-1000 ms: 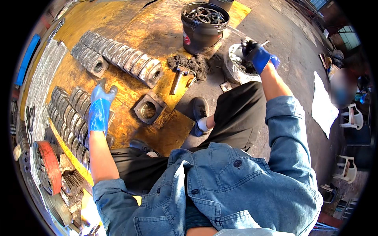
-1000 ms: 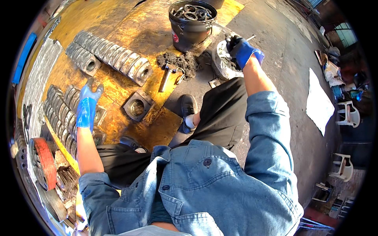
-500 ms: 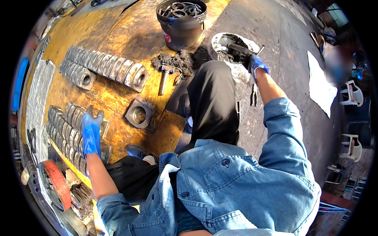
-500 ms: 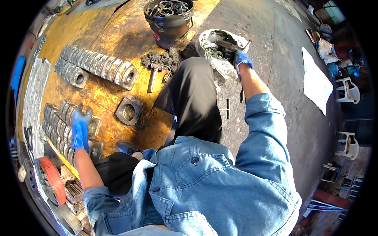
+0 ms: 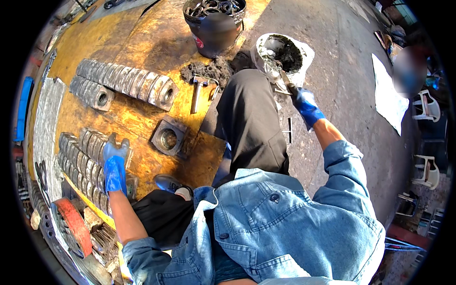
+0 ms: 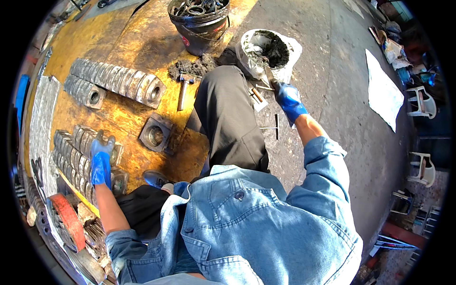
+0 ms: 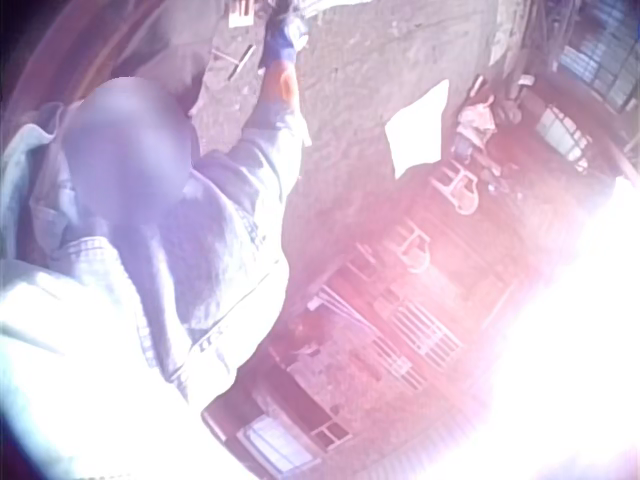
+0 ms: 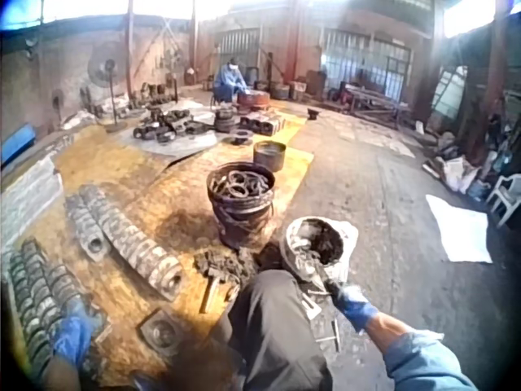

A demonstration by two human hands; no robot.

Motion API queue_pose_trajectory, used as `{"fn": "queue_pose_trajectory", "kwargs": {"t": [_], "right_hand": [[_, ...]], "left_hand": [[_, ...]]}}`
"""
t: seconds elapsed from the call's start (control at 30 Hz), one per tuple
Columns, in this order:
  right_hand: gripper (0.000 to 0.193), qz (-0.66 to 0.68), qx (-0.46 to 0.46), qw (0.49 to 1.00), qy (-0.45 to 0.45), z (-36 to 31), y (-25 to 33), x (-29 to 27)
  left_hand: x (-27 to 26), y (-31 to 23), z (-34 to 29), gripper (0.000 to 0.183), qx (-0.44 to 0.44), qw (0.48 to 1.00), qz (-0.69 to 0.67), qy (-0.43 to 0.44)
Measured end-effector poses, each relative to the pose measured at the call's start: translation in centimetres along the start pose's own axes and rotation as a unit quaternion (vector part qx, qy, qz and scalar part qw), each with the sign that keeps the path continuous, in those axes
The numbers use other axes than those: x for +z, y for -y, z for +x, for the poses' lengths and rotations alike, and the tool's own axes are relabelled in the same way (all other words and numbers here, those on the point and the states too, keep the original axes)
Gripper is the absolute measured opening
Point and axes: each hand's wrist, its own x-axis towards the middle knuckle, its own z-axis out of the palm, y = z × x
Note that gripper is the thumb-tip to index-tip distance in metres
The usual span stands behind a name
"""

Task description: The person scrapes debris from the inner cavity of several metal blocks using a small rod-like tool and moves the blocks on a yellow work surface.

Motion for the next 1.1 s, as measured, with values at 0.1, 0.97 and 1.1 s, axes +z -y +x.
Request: {"fn": "queue_pose_trajectory", "kwargs": {"t": [0.1,0.97,1.1], "right_hand": [[0.029,0.017,-0.038,0.999,-0.009,0.9,3.0,-1.3],[0.036,0.863,0.286,0.415,-0.028,-6.5,-19.0,10.0],[0.037,0.846,0.296,0.437,-0.073,-2.0,-16.1,2.7]], "left_hand": [[-7.4,4.0,3.0,0.058,0.045,0.996,-0.068,-0.045],[0.3,-6.7,-8.0,0.053,0.129,0.962,0.240,-0.007],[2.6,-4.7,-6.8,0.018,0.109,0.928,0.352,0.055]]}}
